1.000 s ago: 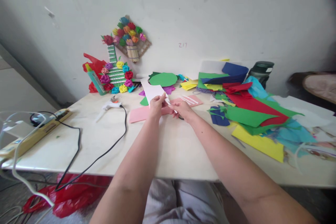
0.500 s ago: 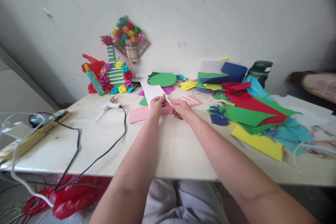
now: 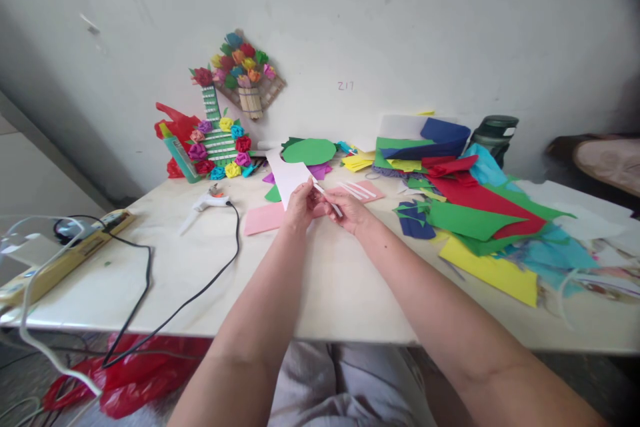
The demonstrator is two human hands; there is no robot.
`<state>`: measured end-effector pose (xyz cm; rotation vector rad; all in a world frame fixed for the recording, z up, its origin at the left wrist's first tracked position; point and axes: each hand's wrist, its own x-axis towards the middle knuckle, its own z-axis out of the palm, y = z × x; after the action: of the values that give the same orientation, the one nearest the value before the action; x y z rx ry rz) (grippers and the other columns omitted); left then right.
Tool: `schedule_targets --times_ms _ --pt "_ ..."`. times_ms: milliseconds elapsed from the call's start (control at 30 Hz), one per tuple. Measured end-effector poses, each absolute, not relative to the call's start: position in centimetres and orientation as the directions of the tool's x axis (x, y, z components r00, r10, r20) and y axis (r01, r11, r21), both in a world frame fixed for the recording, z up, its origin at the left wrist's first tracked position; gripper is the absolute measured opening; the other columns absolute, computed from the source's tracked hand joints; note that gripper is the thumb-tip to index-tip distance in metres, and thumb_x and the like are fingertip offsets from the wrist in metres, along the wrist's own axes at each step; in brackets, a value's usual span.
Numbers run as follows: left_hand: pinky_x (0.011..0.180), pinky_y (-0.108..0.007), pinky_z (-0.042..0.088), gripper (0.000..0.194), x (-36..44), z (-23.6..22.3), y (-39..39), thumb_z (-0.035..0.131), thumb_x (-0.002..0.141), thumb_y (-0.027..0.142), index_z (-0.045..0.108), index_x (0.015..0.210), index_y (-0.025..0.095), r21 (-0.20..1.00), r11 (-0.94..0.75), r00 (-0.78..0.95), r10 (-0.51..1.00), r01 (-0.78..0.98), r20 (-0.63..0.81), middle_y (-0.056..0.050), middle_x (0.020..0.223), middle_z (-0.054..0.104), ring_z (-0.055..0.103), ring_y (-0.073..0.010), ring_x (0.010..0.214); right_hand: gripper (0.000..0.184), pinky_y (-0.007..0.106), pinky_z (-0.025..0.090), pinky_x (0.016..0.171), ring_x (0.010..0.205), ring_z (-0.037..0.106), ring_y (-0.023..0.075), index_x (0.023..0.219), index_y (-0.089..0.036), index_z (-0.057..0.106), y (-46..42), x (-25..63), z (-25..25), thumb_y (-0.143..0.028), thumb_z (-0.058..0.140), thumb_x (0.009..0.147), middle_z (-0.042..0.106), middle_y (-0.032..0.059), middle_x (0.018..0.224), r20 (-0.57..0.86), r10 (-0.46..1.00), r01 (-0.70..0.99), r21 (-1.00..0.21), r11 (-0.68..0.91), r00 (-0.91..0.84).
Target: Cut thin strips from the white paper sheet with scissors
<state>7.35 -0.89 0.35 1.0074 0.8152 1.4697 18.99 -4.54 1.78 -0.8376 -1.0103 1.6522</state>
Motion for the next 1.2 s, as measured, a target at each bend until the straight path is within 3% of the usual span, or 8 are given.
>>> schedule_targets --times_ms 267,500,567,700,867,1000,1200 --pt "0.043 -0.021 0.036 0.039 7.0 0.3 -0.6 0.072 0.056 0.046 0.05 0.057 0.014 0.887 -0.147 0.033 0.983 -0.437 0.18 0.001 0.051 0.051 0.049 -0.007 0.043 0.016 0.016 0.025 0.031 0.029 0.041 0.0054 0.064 -0.013 0.055 -4.0 18.7 0.8 -0.025 0.055 0.075 0.054 -0.0023 0.04 0.031 0.989 -0.174 -0.985 0.005 -0.143" --pt "0.043 -0.025 0.04 0.042 7.3 0.3 -1.1 0.068 0.06 0.052 0.049 0.059 0.015 0.874 -0.073 0.172 0.969 -0.481 0.175 0.001 0.049 0.05 0.049 -0.0099 0.039 0.013 0.014 0.025 0.031 0.03 0.042 0.004 0.072 -0.012 0.057 -4.7 18.9 1.8 -0.023 0.055 0.077 0.053 -0.0036 0.042 -0.014 0.963 -0.372 -0.921 -0.117 -0.268" --pt "0.042 -0.025 0.039 0.042 7.3 0.3 -1.0 0.069 0.058 0.051 0.049 0.059 0.015 0.865 -0.068 0.126 0.981 -0.497 0.15 0.002 0.049 0.05 0.048 -0.0099 0.039 0.015 0.014 0.026 0.031 0.031 0.043 0.0043 0.074 -0.011 0.058 -4.6 19.1 1.8 -0.025 0.054 0.078 0.055 -0.0024 0.043 -0.034 0.961 -0.372 -0.918 -0.139 -0.275" --pt "0.043 -0.02 0.036 0.04 6.9 0.3 -0.5 0.076 0.051 0.044 0.052 0.059 0.013 0.853 -0.16 -0.088 0.987 -0.497 0.134 0.001 0.051 0.052 0.046 -0.0058 0.042 0.024 0.015 0.029 0.031 0.033 0.046 0.0057 0.081 -0.011 0.06 -4.0 19.4 1.3 -0.033 0.05 0.082 0.059 0.0007 0.049 -0.054 0.964 -0.257 -0.959 -0.123 -0.259" --pt "0.041 -0.019 0.031 0.039 6.4 0.5 -0.3 0.075 0.052 0.044 0.053 0.058 0.013 0.868 -0.206 -0.191 0.973 -0.451 0.132 0.001 0.052 0.052 0.042 -0.0041 0.04 0.024 0.016 0.028 0.029 0.03 0.044 0.0057 0.075 -0.013 0.059 -3.7 19.2 0.9 -0.035 0.051 0.081 0.056 -0.0017 0.046 0.027 0.988 -0.09 -0.996 0.014 -0.154" --pt "0.043 -0.02 0.033 0.037 6.5 0.4 -0.5 0.075 0.051 0.043 0.055 0.059 0.013 0.888 -0.187 -0.148 0.98 -0.419 0.136 0.0 0.055 0.055 0.045 -0.0052 0.043 0.018 0.015 0.025 0.028 0.027 0.036 0.0034 0.063 -0.014 0.055 -3.9 19.0 1.1 -0.026 0.057 0.075 0.049 -0.0056 0.04 0.076 0.994 0.001 -0.997 0.077 -0.078" --pt "0.047 -0.021 0.038 0.033 6.4 -0.1 -0.2 0.075 0.054 0.039 0.057 0.06 0.012 0.922 -0.152 -0.024 0.988 -0.357 0.153 -0.002 0.054 0.057 0.05 -0.0082 0.045 0.023 0.016 0.021 0.028 0.025 0.033 0.0034 0.056 -0.015 0.051 -3.8 19.1 1.1 -0.028 0.057 0.075 0.044 -0.0066 0.036 0.06 0.998 0.048 -0.997 0.062 -0.031"
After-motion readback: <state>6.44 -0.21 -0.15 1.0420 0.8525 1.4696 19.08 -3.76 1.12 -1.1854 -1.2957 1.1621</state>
